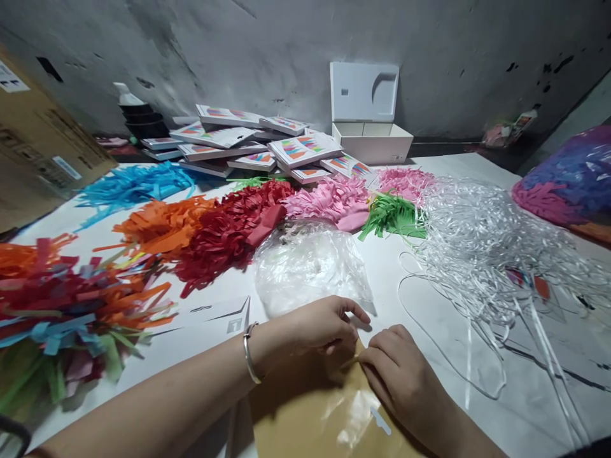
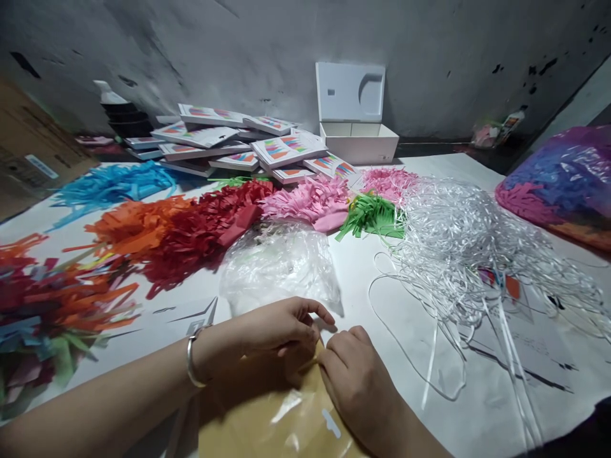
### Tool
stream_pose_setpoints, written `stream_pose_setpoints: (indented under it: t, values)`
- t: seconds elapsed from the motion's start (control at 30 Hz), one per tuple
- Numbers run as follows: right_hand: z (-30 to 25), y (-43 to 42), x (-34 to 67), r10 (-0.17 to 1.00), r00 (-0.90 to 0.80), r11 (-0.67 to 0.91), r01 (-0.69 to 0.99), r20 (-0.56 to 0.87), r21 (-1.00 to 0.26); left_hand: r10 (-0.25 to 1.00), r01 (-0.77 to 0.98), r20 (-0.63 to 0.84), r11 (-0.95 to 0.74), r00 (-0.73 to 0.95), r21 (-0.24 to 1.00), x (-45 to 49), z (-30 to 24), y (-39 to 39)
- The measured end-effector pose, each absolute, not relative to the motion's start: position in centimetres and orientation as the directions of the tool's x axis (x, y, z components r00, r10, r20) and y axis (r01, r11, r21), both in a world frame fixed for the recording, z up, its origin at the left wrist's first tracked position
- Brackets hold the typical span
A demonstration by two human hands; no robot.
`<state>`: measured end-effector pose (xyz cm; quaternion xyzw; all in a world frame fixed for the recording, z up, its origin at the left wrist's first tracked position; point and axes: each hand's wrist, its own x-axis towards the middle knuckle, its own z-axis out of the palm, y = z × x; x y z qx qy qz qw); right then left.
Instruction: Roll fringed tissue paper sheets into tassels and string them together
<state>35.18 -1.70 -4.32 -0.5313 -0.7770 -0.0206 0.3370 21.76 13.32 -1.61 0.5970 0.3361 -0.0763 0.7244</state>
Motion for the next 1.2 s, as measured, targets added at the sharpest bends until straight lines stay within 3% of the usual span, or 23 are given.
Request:
stream_pose_setpoints:
  t: [0.33,0.43,0.53,0.63,0.77,0.87,0.93,1.03,1.13,1.2]
  values:
    - [-4.1,-2.2,35.1,0.812,-0.171,0.413,0.843,0.558,-0.343,0.32,0.517,-0.558,0.211,0.766,0.83,21.7,-1.2,13.2]
    - [-3.6,-2.5,35.5,0.811,-0.18,0.44,0.816,0.557,-0.376,0.362,0.52,-0.518,0.103,0.774,0.848,21.7,-1.5,13.5]
    - [-3.1,-3.0,36.4,0.812,-0.112,0.456,0.734,0.573,-0.504,0.424,0.535,-0.457,-0.081,0.782,0.841,21.7,-1.5,13.5]
    - [-2.8,-3.6,37.7,0.839,0.121,0.365,0.599,0.531,-0.713,0.453,0.514,-0.371,-0.247,0.811,0.822,21.5,-0.6,13.1]
    - [-2.5,-5.8,39.2,0.859,0.413,0.132,0.391,0.301,-0.911,0.424,0.395,-0.216,-0.398,0.879,0.828,20.5,2.7,12.5]
    - [-2.0,-7.8,39.2,0.877,0.465,0.006,0.246,0.124,-0.969,0.424,0.329,-0.153,-0.381,0.892,0.864,18.0,6.1,12.8]
    - [-1.4,-8.3,38.1,0.911,0.412,-0.035,0.129,0.021,-0.991,0.498,0.324,-0.11,-0.369,0.86,0.871,15.0,7.9,13.4]
    - [-0.3,-7.2,34.3,0.977,0.198,-0.072,-0.034,-0.077,-0.997,0.703,0.424,-0.056,-0.361,0.709,0.831,9.1,8.8,14.4]
    - [0.3,-4.7,28.5,0.988,-0.032,-0.157,-0.125,-0.154,-0.98,0.875,0.516,-0.046,-0.242,0.483,0.822,3.4,7.0,15.2]
    - [0.2,-3.1,23.9,0.972,-0.167,-0.185,-0.13,-0.162,-0.974,0.921,0.514,-0.055,-0.166,0.387,0.841,0.7,5.1,15.7]
